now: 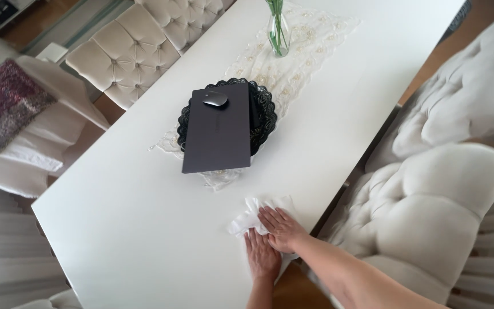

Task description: Wiping down a dining table and various electronic devices with cleaning wipes.

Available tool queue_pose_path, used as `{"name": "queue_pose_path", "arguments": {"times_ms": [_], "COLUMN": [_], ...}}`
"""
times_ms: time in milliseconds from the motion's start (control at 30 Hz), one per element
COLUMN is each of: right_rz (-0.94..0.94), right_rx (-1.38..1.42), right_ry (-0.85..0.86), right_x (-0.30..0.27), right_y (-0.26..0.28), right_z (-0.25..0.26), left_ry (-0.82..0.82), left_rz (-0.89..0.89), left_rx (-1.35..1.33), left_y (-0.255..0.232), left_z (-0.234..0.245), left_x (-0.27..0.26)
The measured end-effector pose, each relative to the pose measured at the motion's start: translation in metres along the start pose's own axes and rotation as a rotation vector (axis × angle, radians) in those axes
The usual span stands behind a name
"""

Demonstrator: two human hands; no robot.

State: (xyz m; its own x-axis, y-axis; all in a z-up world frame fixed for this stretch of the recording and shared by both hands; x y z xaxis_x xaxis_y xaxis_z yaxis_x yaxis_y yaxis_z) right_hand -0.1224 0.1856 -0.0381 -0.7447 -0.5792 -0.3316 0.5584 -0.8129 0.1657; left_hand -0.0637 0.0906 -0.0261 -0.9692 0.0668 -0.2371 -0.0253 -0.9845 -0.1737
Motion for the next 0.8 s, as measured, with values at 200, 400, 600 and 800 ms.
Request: {"name": "queue_pose_path", "arguments": {"times_ms": [200, 400, 600, 800], "right_rz": [0.110, 0.178, 0.215, 0.177], "right_rx": [-0.039, -0.063, -0.081, -0.063], "right_ry": [0.054, 0.003, 0.157, 0.103], "right_x": [0.002, 0.020, 0.041, 0.071], "right_y": [-0.049, -0.080, -0.127, -0.223], "right_z": [0.008, 0.002, 0.035, 0.058], "left_ry": [-0.028, -0.236, -0.257, -0.277], "left_rz": [0.160, 0.085, 0.049, -0.038], "left_rx": [-0.055, -0.085, 0.009, -0.079], "left_y": [-0.046, -0.061, -0.063, -0.110], "left_z": [-0.009, -0.013, -0.033, -0.013], "left_x": [0.024, 0.049, 0.104, 0.193]}}
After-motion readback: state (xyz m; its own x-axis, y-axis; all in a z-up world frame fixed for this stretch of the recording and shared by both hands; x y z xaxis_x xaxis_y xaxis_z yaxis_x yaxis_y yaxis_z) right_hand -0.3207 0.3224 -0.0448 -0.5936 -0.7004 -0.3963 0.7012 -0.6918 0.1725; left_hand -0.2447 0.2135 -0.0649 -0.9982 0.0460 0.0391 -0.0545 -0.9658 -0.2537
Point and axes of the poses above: each hand's wrist, its own x-axis towards the middle knuckle, its own z-axis out of the back of the hand, y = z × x, the point moved 3 cm from there along x, towards the middle knuckle, and after that the axes turned 6 degrees about -x, right-handed, at the moved point
